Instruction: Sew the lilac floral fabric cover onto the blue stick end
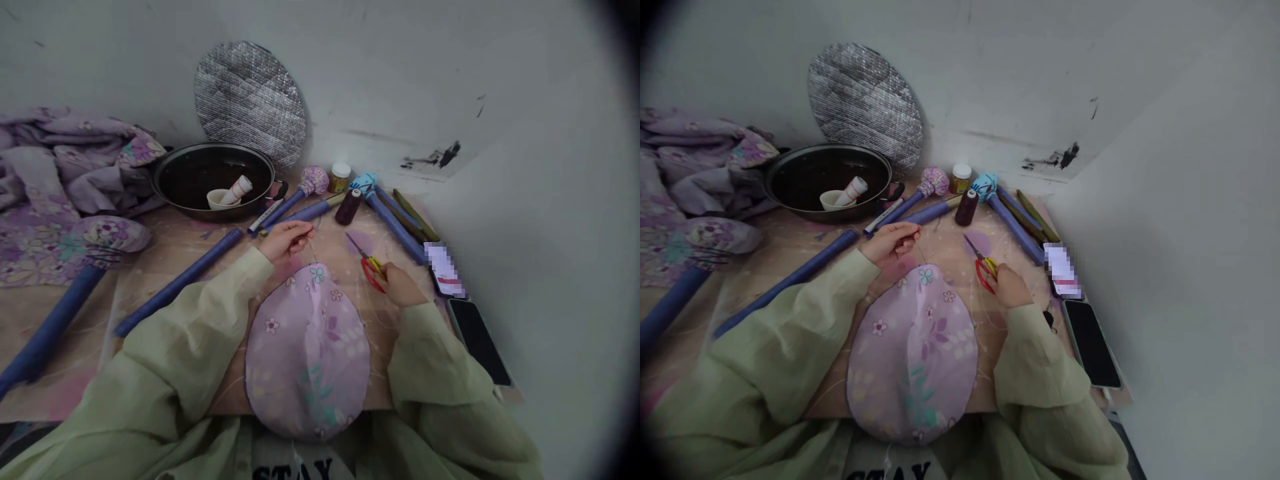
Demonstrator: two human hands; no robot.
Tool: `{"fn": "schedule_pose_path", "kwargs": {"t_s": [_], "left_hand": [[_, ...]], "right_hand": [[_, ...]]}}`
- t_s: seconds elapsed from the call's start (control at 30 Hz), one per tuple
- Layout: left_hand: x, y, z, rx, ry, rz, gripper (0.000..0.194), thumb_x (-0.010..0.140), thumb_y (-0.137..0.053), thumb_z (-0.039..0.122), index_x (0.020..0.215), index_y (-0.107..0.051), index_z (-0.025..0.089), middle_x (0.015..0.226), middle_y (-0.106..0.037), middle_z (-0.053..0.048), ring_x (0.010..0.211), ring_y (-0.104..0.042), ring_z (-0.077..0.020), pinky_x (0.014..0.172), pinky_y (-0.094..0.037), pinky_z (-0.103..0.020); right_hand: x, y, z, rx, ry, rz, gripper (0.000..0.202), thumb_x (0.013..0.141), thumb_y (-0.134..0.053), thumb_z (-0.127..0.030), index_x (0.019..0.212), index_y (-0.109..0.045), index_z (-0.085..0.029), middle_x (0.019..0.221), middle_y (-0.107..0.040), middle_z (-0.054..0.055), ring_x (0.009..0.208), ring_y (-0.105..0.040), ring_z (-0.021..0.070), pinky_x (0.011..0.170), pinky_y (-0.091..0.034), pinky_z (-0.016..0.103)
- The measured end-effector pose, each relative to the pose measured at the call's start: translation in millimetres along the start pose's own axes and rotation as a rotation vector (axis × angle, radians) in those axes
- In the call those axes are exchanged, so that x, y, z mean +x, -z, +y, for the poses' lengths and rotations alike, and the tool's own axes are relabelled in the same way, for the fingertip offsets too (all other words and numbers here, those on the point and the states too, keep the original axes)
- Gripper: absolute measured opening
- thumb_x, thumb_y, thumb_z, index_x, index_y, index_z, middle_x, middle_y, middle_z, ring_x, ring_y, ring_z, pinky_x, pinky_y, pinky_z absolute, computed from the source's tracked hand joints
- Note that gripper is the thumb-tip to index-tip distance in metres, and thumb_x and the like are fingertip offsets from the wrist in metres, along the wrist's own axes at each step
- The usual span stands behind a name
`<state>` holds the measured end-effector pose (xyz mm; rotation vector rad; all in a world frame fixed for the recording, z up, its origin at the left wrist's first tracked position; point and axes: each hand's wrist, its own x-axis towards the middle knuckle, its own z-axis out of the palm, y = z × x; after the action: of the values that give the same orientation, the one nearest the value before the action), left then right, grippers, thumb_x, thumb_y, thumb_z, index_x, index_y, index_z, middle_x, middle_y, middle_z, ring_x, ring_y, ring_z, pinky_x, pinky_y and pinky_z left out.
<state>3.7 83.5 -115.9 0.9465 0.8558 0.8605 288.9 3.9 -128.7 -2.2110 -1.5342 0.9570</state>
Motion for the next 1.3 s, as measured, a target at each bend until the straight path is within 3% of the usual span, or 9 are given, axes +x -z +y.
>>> {"fn": "schedule_pose_path", "kwargs": {"t_s": [0.1, 0.2, 0.27, 0.3, 0.47, 0.67, 0.93, 1.1, 1.3], "left_hand": [[-4, -1.2, -1, -0.001, -0.018, 0.015, 0.023, 0.095, -0.060, 0.030, 0.110, -0.061, 0.012, 0.100, -0.065, -0.006, 0.080, -0.065, -0.0144, 0.068, -0.058, -0.029], [-7, -3.0, -1, 0.009, -0.030, 0.017, 0.023, 0.095, -0.060, 0.030, 0.110, -0.062, 0.012, 0.101, -0.065, -0.006, 0.082, -0.065, -0.0151, 0.070, -0.058, -0.031], [-8, -4.4, -1, 0.018, -0.036, 0.016, 0.024, 0.095, -0.060, 0.030, 0.111, -0.062, 0.012, 0.103, -0.066, -0.006, 0.084, -0.065, -0.0159, 0.072, -0.058, -0.032], [-9, -5.0, -2, 0.024, -0.039, 0.015, 0.024, 0.095, -0.060, 0.030, 0.111, -0.062, 0.012, 0.103, -0.066, -0.006, 0.084, -0.065, -0.0160, 0.072, -0.058, -0.032], [-10, -6.8, -7, 0.049, -0.053, 0.018, 0.022, 0.095, -0.060, 0.030, 0.108, -0.062, 0.012, 0.098, -0.066, -0.005, 0.079, -0.065, -0.0142, 0.068, -0.058, -0.029], [-12, -8.1, -6, 0.068, -0.079, 0.031, 0.021, 0.095, -0.060, 0.030, 0.105, -0.062, 0.012, 0.093, -0.065, -0.004, 0.074, -0.064, -0.0125, 0.064, -0.057, -0.027], [-17, -9.9, -3, 0.078, -0.110, 0.018, 0.019, 0.095, -0.060, 0.029, 0.103, -0.062, 0.011, 0.090, -0.065, -0.003, 0.071, -0.062, -0.0115, 0.061, -0.056, -0.025], [-18, -10.9, -2, 0.070, -0.119, 0.011, 0.019, 0.095, -0.060, 0.029, 0.102, -0.062, 0.011, 0.091, -0.065, -0.003, 0.072, -0.063, -0.0118, 0.062, -0.056, -0.026], [-19, -12.4, -1, 0.064, -0.118, 0.010, 0.018, 0.095, -0.060, 0.028, 0.100, -0.062, 0.011, 0.089, -0.064, -0.003, 0.070, -0.062, -0.0113, 0.062, -0.055, -0.025]], "right_hand": [[-9, 9, -7, 0.277, 0.015, -0.090, 0.032, 0.094, -0.060, -0.035, 0.120, -0.060, -0.016, 0.119, -0.064, 0.009, 0.099, -0.065, 0.0209, 0.083, -0.057, 0.041], [-34, 11, -21, 0.597, 0.062, -0.219, 0.033, 0.096, -0.053, -0.045, 0.110, -0.060, -0.015, 0.094, -0.064, 0.003, 0.072, -0.061, 0.0132, 0.065, -0.054, 0.030], [-57, 7, -32, 0.785, 0.075, -0.312, 0.046, 0.094, -0.044, -0.061, 0.097, -0.060, -0.017, 0.066, -0.047, -0.005, 0.055, -0.046, 0.0092, 0.054, -0.042, 0.023], [-70, 4, -37, 0.865, 0.078, -0.352, 0.053, 0.090, -0.042, -0.069, 0.093, -0.059, -0.019, 0.061, -0.039, -0.006, 0.052, -0.041, 0.0087, 0.052, -0.038, 0.022], [-114, -12, -45, 1.062, 0.011, -0.636, 0.074, 0.081, -0.029, -0.084, 0.085, -0.061, -0.017, 0.053, -0.029, -0.007, 0.043, -0.025, 0.0088, 0.046, -0.024, 0.024], [-119, -19, -39, 1.330, 0.015, -0.975, 0.085, 0.076, -0.027, -0.089, 0.092, -0.065, -0.014, 0.054, -0.032, -0.007, 0.043, -0.021, 0.0077, 0.047, -0.020, 0.024], [-117, -27, -58, 1.287, 0.016, -1.072, 0.081, 0.079, -0.026, -0.087, 0.087, -0.062, -0.015, 0.048, -0.030, -0.009, 0.039, -0.021, 0.0075, 0.042, -0.019, 0.023], [-118, -27, -66, 1.273, -0.025, -1.033, 0.065, 0.090, -0.035, -0.074, 0.088, -0.060, -0.014, 0.047, -0.028, -0.010, 0.037, -0.017, 0.0055, 0.041, -0.016, 0.021], [-114, -29, -67, 1.270, -0.047, -1.009, 0.060, 0.091, -0.038, -0.070, 0.088, -0.058, -0.014, 0.046, -0.025, -0.011, 0.037, -0.016, 0.0057, 0.041, -0.014, 0.022]]}}
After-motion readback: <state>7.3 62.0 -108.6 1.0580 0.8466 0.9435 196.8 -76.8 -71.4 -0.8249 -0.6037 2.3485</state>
